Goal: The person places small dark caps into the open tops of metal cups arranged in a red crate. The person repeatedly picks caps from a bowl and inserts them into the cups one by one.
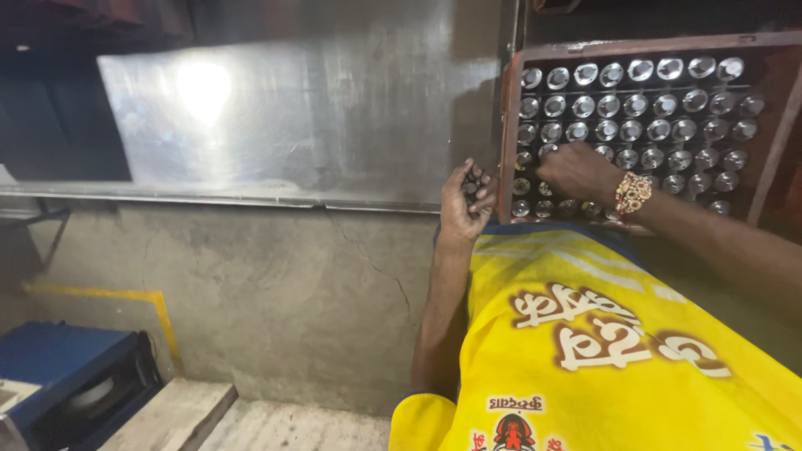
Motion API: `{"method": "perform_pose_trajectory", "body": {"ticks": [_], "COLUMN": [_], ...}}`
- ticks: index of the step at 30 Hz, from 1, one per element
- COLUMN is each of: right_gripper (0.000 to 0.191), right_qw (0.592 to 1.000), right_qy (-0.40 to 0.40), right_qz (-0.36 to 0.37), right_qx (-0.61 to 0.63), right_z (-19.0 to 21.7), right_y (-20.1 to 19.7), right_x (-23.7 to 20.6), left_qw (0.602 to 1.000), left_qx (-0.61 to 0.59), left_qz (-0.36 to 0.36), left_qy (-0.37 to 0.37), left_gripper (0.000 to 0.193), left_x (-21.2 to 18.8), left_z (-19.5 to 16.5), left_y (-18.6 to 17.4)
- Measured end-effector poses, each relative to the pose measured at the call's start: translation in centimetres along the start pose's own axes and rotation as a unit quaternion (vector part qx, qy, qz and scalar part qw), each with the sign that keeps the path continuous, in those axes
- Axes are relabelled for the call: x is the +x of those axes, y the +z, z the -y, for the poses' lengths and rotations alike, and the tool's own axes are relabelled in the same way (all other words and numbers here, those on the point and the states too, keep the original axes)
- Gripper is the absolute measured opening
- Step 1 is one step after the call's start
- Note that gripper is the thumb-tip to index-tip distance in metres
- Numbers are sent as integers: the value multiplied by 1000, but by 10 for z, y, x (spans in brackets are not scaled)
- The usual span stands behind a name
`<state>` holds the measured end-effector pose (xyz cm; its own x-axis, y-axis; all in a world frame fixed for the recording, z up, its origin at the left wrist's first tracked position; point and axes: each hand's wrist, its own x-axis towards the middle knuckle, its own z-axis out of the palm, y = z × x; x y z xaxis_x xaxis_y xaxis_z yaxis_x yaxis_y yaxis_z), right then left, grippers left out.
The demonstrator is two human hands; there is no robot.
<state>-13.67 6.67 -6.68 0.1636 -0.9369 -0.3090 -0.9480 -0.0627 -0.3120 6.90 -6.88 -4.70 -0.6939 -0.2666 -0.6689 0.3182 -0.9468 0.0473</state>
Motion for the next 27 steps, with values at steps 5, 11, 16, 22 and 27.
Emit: {"method": "perform_pose_trajectory", "body": {"ticks": [5,11,16,22,27], "right_gripper": [10,14,25,11,19], "right_qw": [999,995,985,838,713], "right_qy": [-28,-79,-45,242,325], "right_qz": [-6,56,-19,-224,-289], "right_qx": [42,10,167,435,550], "right_z": [11,-1,-8,-1,18], "right_y": [-14,-23,-41,-75,-52], "right_x": [22,24,8,-48,-65], "left_qw": [1000,1000,999,999,998], "left_qx": [0,-9,-4,-30,12], "left_qz": [-24,-14,-40,-7,-46], "left_qy": [5,20,34,43,35], "left_gripper": [23,22,22,21,21], "left_x": [4,2,-3,-5,2], "left_z": [4,3,1,0,2], "left_y": [-2,-2,-3,-3,0]}}
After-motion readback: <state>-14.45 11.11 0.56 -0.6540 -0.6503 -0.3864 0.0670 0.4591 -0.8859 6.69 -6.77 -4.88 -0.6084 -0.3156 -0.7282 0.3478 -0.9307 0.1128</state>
